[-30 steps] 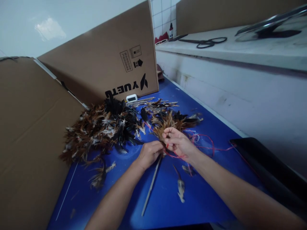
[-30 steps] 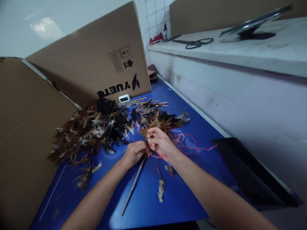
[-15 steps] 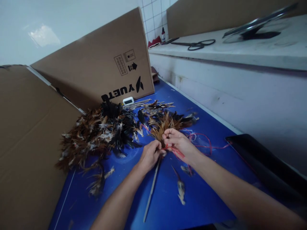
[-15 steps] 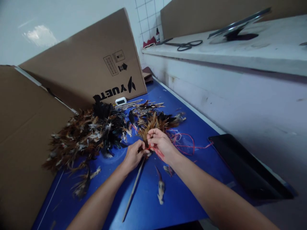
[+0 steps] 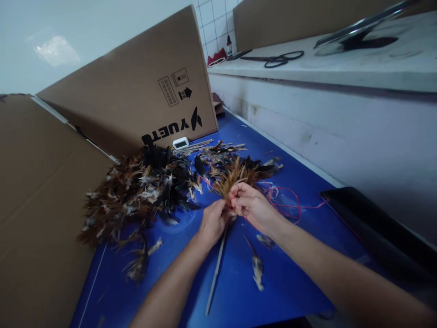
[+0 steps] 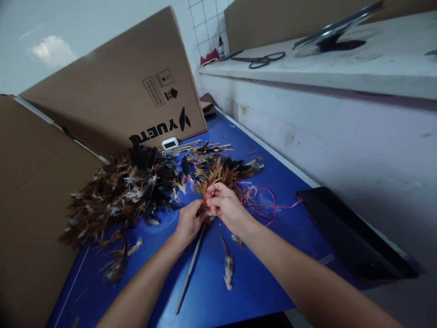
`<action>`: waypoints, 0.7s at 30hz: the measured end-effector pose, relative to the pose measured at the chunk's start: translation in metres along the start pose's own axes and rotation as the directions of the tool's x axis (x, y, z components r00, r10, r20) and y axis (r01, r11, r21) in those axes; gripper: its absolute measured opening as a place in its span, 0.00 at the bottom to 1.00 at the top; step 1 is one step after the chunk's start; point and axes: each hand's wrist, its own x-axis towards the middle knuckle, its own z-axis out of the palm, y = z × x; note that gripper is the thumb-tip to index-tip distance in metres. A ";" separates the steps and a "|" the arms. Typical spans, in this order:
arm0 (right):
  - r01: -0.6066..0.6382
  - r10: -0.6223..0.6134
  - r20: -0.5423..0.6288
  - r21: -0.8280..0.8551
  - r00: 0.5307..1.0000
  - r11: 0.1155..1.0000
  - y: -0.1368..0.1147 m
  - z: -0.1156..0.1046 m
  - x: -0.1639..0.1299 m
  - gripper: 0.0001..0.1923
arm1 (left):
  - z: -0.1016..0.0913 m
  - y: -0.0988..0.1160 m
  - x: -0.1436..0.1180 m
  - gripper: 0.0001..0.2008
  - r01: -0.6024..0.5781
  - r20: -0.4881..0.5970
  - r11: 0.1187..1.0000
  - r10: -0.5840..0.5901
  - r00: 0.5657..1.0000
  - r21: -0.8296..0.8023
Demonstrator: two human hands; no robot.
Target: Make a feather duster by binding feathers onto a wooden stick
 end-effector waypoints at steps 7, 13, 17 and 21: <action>0.044 -0.041 -0.047 0.051 0.998 0.998 0.001 0.000 0.002 0.14 | 0.000 0.004 0.001 0.06 -0.073 -0.028 0.993 0.076 0.997 0.092; 0.052 -0.051 -0.047 0.023 0.998 0.998 0.001 0.005 -0.002 0.12 | 0.003 0.003 0.000 0.09 -0.106 -0.018 0.978 0.111 0.994 0.181; 0.090 -0.091 -0.023 -0.027 0.996 0.996 0.001 0.007 -0.005 0.11 | 0.004 0.003 -0.001 0.11 -0.137 -0.040 0.971 0.147 0.988 0.193; 0.149 -0.142 0.050 -0.166 0.989 0.975 -0.012 0.007 -0.015 0.10 | 0.002 0.008 -0.001 0.09 -0.144 -0.039 0.977 0.152 0.988 0.155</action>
